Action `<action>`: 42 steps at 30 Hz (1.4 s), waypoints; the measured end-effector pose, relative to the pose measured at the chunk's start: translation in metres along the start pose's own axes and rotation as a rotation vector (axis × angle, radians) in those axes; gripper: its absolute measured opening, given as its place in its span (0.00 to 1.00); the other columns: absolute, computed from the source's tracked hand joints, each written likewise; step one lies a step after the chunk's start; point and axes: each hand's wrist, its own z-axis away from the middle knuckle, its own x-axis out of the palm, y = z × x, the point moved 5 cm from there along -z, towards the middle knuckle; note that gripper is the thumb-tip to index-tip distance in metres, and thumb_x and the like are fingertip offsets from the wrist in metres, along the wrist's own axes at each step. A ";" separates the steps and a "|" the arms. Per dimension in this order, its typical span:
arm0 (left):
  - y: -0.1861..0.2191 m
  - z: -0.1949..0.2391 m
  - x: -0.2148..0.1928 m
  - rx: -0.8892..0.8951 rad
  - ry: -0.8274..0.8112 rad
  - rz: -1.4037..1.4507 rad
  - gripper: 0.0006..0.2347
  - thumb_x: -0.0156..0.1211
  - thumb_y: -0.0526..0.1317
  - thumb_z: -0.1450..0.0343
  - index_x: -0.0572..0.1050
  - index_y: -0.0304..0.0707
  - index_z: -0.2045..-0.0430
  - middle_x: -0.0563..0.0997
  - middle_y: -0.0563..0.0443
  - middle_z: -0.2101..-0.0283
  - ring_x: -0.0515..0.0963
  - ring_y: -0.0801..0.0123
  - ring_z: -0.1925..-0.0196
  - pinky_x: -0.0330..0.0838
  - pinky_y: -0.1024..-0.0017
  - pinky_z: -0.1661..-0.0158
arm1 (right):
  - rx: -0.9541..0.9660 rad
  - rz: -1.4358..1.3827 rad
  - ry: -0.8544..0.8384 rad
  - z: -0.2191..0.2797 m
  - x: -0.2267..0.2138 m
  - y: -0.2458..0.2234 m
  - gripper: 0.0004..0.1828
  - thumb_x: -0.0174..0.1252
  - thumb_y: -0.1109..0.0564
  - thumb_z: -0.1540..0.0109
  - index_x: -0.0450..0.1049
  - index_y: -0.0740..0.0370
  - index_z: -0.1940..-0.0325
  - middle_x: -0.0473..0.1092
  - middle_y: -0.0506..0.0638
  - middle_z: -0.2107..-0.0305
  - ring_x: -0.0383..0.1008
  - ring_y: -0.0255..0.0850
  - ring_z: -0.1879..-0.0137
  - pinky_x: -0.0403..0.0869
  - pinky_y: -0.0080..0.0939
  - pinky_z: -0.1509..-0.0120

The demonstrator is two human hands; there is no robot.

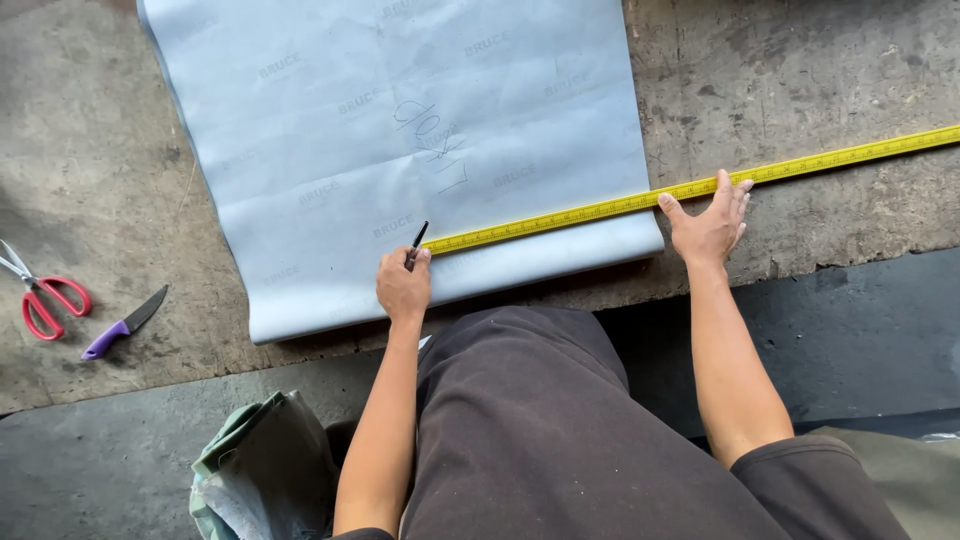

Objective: Measuring and marking a piece of grey fabric with a ruler and pen on a workbench.

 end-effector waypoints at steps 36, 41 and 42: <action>-0.002 0.005 0.007 0.040 0.116 0.103 0.09 0.68 0.50 0.29 0.81 0.50 0.73 0.80 0.58 0.69 0.77 0.63 0.65 0.73 0.63 0.64 | 0.075 0.139 -0.129 -0.002 0.005 -0.018 0.55 0.59 0.25 0.33 0.43 0.49 0.13 0.31 0.58 0.21 0.31 0.63 0.17 0.44 0.83 0.22; -0.002 0.003 0.010 0.052 0.116 0.082 0.09 0.67 0.51 0.28 0.81 0.49 0.70 0.82 0.57 0.68 0.78 0.62 0.64 0.72 0.63 0.65 | 0.095 0.148 -0.144 -0.002 0.005 -0.022 0.54 0.60 0.26 0.31 0.41 0.49 0.13 0.29 0.56 0.21 0.29 0.63 0.16 0.44 0.84 0.22; -0.001 0.004 0.010 0.055 0.116 0.078 0.09 0.68 0.50 0.29 0.81 0.49 0.71 0.82 0.57 0.68 0.78 0.62 0.65 0.73 0.63 0.66 | 0.106 0.149 -0.149 -0.001 0.004 -0.022 0.54 0.59 0.27 0.30 0.40 0.49 0.12 0.28 0.55 0.20 0.29 0.62 0.16 0.43 0.83 0.21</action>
